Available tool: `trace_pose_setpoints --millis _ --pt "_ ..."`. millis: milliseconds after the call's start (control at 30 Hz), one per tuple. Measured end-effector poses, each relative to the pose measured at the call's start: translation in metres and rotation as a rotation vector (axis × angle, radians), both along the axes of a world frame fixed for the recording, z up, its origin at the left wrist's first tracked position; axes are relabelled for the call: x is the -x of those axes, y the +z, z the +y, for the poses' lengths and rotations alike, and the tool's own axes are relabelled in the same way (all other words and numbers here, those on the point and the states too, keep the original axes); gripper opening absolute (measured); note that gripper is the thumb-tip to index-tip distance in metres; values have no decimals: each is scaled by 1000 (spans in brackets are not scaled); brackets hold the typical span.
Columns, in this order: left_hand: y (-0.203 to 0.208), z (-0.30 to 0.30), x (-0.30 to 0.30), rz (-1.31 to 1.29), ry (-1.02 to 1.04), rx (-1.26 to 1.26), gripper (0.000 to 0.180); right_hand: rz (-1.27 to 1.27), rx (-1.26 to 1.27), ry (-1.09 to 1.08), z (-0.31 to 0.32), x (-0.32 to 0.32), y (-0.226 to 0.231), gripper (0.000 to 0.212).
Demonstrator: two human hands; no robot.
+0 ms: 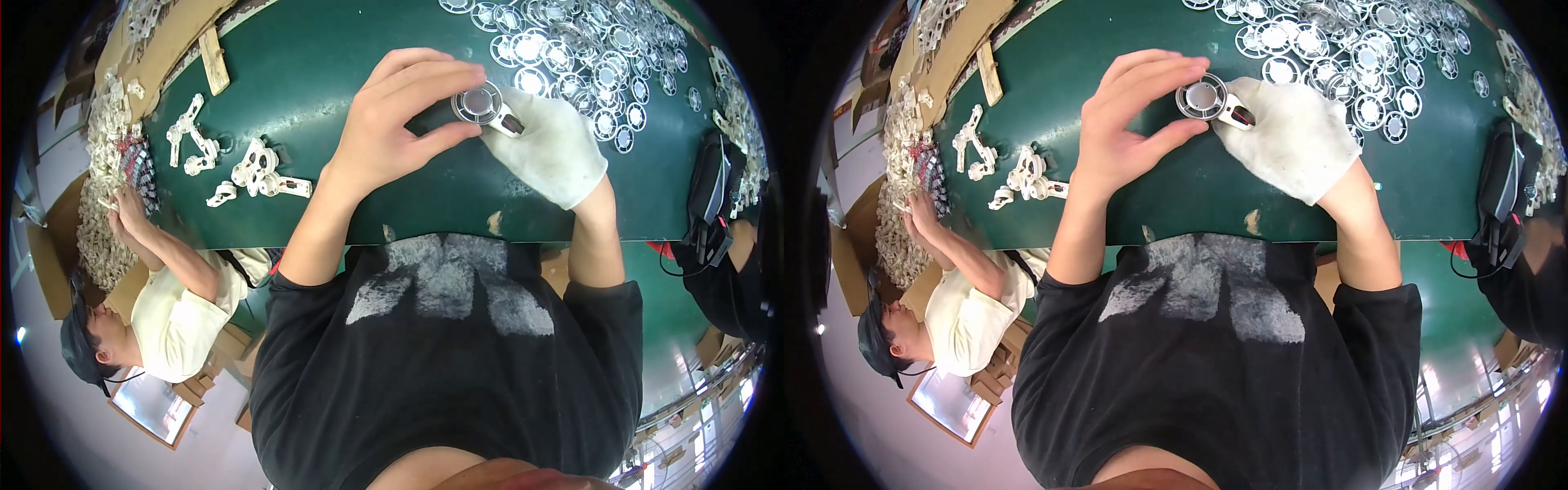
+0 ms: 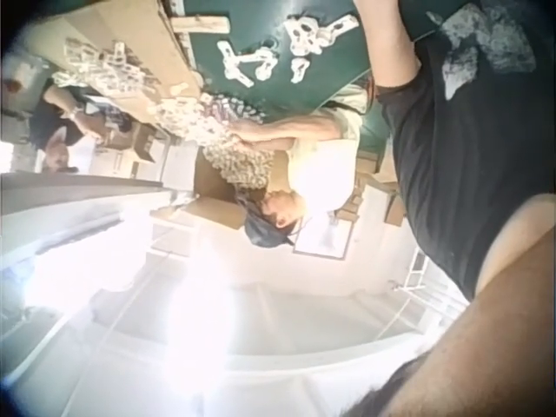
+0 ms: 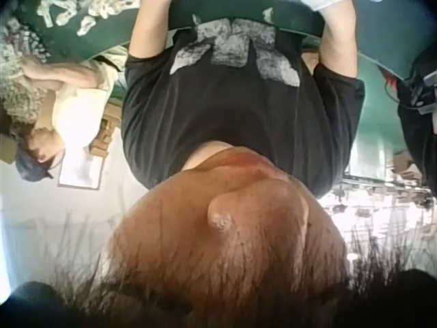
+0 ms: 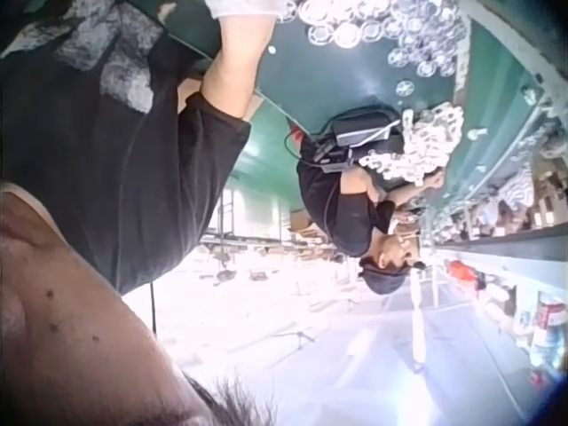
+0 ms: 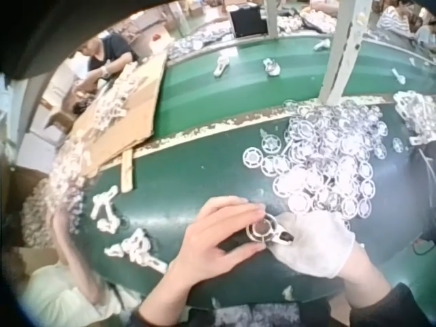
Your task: The person assembles small electronic components by fitting circular lenses into plastic frames by hand at a production workbench.
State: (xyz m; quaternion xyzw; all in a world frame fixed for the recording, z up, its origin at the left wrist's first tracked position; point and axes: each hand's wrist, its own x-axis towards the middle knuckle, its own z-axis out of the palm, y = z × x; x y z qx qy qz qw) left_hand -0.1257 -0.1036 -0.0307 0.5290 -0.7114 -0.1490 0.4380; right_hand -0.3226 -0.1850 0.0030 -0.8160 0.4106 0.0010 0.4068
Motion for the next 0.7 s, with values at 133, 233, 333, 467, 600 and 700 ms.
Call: trace_pose_setpoints --millis 133,233,333,467,600,700 --pt "0 3 2 104 -5 -60 48 -57 84 29 3 1 -1 20" --pt "4 9 1 135 -20 -133 48 -117 63 9 6 0 -4 22" --pt "6 11 -4 68 -37 -104 46 -176 -51 8 8 1 -8 27" --pt "10 15 -3 72 -129 -65 41 -167 -414 74 -3 -2 3 38" --pt "9 16 0 218 -233 -57 45 -333 -353 21 14 -6 -7 38" --pt "10 16 4 411 -217 -171 46 -435 -146 69 18 -4 -26 33"
